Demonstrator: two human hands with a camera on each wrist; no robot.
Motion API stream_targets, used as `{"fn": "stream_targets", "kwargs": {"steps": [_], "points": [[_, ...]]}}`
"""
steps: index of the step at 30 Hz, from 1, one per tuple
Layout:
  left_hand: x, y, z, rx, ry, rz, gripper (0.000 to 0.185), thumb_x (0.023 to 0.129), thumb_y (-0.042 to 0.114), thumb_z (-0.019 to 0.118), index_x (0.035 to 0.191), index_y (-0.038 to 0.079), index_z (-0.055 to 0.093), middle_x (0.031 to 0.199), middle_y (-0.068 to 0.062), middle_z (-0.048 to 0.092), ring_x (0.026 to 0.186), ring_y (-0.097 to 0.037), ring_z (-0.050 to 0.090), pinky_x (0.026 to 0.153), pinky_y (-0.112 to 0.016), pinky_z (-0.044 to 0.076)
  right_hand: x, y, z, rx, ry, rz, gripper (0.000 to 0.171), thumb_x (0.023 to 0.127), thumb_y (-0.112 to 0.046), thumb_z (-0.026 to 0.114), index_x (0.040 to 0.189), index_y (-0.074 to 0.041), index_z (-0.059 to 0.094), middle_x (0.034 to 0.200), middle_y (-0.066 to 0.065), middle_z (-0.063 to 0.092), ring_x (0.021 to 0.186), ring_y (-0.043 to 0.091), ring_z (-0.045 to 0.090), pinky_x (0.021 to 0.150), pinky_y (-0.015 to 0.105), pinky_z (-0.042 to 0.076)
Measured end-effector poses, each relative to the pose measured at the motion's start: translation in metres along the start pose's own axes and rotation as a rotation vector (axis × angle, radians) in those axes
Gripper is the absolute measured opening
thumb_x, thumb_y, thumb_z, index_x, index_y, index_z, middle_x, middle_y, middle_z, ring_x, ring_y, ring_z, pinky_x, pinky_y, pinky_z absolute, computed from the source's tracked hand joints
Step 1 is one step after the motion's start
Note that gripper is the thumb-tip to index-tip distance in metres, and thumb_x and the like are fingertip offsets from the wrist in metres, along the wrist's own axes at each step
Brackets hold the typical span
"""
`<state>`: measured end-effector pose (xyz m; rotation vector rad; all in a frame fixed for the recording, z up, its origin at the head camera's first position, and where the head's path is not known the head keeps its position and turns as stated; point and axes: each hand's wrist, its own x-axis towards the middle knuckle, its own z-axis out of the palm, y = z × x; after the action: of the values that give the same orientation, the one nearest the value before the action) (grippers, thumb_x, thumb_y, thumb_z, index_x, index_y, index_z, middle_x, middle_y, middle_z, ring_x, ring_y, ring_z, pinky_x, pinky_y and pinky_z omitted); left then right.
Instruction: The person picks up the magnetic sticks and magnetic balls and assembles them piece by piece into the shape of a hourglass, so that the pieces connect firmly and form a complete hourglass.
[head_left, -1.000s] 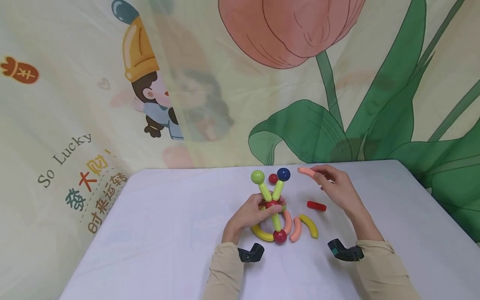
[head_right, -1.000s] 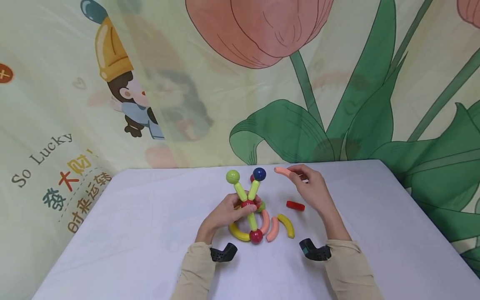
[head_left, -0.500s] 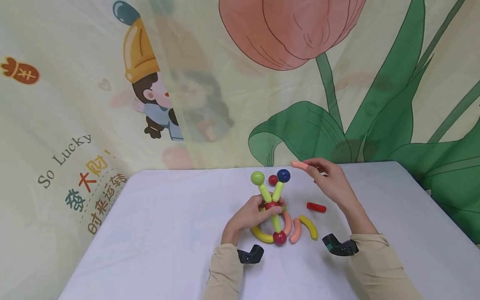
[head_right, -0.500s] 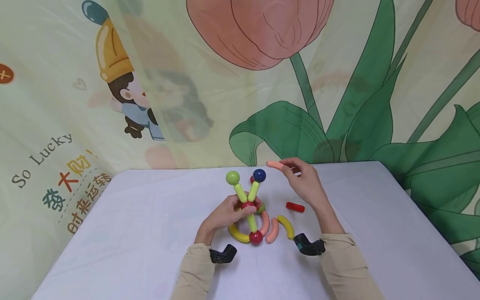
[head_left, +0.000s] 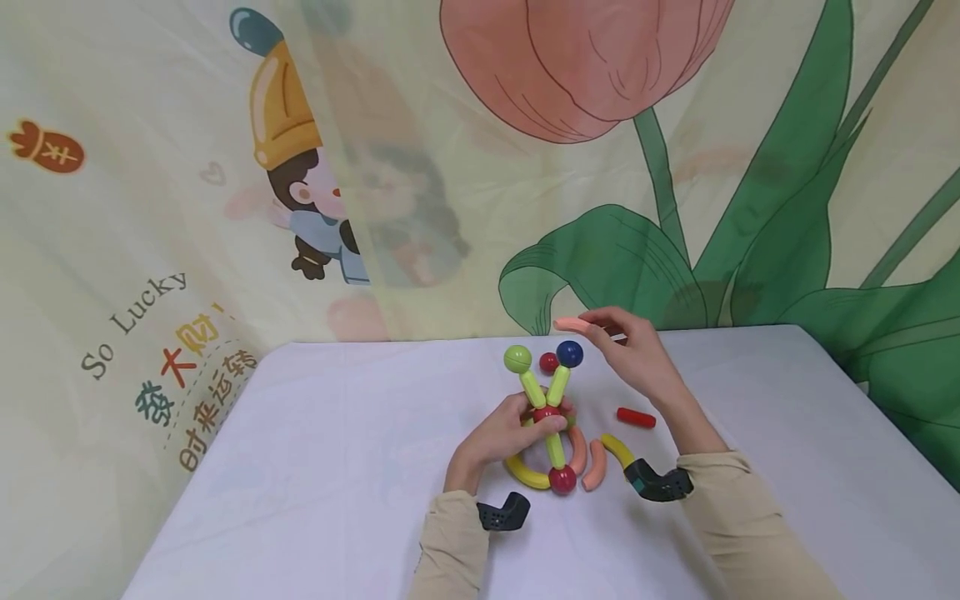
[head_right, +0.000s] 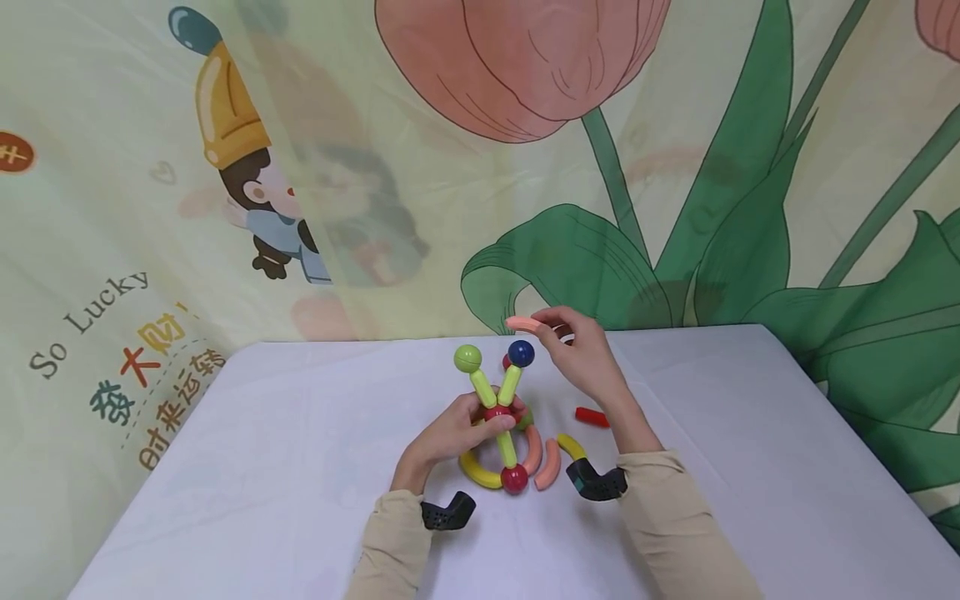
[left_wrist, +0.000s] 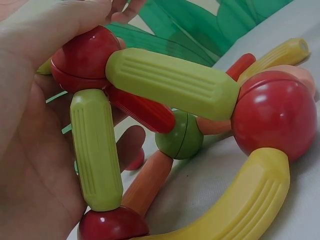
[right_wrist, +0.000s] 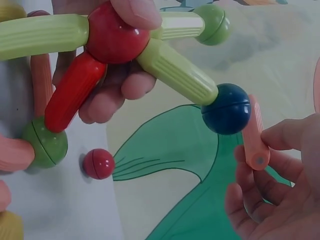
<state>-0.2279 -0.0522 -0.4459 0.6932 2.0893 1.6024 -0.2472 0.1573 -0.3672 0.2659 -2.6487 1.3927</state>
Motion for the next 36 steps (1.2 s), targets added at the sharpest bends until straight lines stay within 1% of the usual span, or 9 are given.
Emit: {"fn": "stream_targets", "kwargs": {"steps": [4,8,11,15,20,23,27,31,36], "points": [[0.0,0.001,0.0,-0.004,-0.011,0.001,0.029,0.093,0.027,0.06,0.119,0.015,0.061,0.121,-0.007,0.064,0.11,-0.01,0.056,0.098,-0.026,0.043,0.004,-0.003,0.005,-0.002,-0.006,-0.02,0.045,0.093,-0.045,0.054,0.124,-0.013,0.058,0.119,0.009,0.061,0.102,0.025,0.053,0.079,0.033,0.045],[0.0,0.002,-0.001,-0.013,-0.025,0.013,0.028,0.093,0.025,0.059,0.119,0.014,0.06,0.121,-0.008,0.064,0.109,-0.009,0.057,0.098,-0.025,0.043,0.008,-0.008,0.011,-0.002,-0.024,-0.045,0.04,0.094,-0.041,0.055,0.123,-0.014,0.059,0.117,0.007,0.063,0.098,0.024,0.054,0.077,0.032,0.046],[0.0,0.002,-0.001,-0.016,-0.038,0.025,0.028,0.093,0.022,0.059,0.119,0.012,0.059,0.122,-0.011,0.063,0.107,-0.006,0.057,0.097,-0.023,0.043,0.011,-0.011,0.015,-0.006,-0.05,-0.06,0.036,0.095,-0.037,0.053,0.122,-0.015,0.059,0.116,0.007,0.064,0.097,0.024,0.054,0.076,0.032,0.046],[-0.003,0.007,-0.002,-0.022,-0.062,0.039,0.031,0.094,0.019,0.058,0.121,0.006,0.057,0.124,-0.018,0.06,0.105,-0.005,0.057,0.096,-0.021,0.043,0.013,-0.015,0.021,-0.004,-0.09,-0.073,0.032,0.097,-0.032,0.051,0.122,-0.014,0.059,0.116,0.007,0.063,0.098,0.024,0.054,0.077,0.031,0.046],[-0.004,0.011,-0.004,-0.031,-0.085,0.064,0.034,0.094,0.016,0.057,0.123,-0.001,0.053,0.125,-0.023,0.058,0.104,-0.004,0.057,0.095,-0.02,0.044,0.015,-0.019,0.028,0.001,-0.125,-0.097,0.028,0.098,-0.028,0.05,0.12,-0.013,0.06,0.117,0.006,0.062,0.098,0.023,0.055,0.078,0.034,0.047],[-0.002,0.005,-0.004,-0.033,-0.086,0.082,0.035,0.094,0.017,0.057,0.124,0.0,0.053,0.125,-0.021,0.058,0.104,-0.003,0.057,0.096,-0.021,0.043,0.015,-0.021,0.031,0.008,-0.14,-0.11,0.026,0.098,-0.025,0.05,0.118,-0.014,0.061,0.117,0.005,0.062,0.102,0.023,0.056,0.084,0.039,0.048],[-0.001,-0.001,-0.004,-0.027,-0.071,0.093,0.034,0.094,0.023,0.058,0.122,0.005,0.055,0.124,-0.016,0.061,0.105,-0.004,0.057,0.097,-0.022,0.043,0.015,-0.023,0.035,0.014,-0.161,-0.105,0.025,0.098,-0.023,0.048,0.117,-0.013,0.062,0.117,0.005,0.062,0.108,0.024,0.055,0.09,0.045,0.047],[0.0,-0.004,-0.003,-0.024,-0.064,0.109,0.034,0.093,0.029,0.059,0.121,0.008,0.056,0.122,-0.014,0.063,0.107,-0.007,0.058,0.097,-0.025,0.044,0.013,-0.023,0.038,0.018,-0.169,-0.075,0.026,0.099,-0.022,0.046,0.118,-0.013,0.061,0.118,0.006,0.062,0.109,0.025,0.055,0.092,0.047,0.047],[0.0,-0.004,-0.003,-0.025,-0.062,0.122,0.038,0.092,0.035,0.06,0.121,0.011,0.057,0.121,-0.013,0.063,0.108,-0.007,0.058,0.098,-0.026,0.043,0.012,-0.021,0.039,0.035,-0.175,-0.052,0.026,0.099,-0.02,0.045,0.118,-0.013,0.06,0.119,0.008,0.061,0.108,0.026,0.056,0.094,0.048,0.046]]}}
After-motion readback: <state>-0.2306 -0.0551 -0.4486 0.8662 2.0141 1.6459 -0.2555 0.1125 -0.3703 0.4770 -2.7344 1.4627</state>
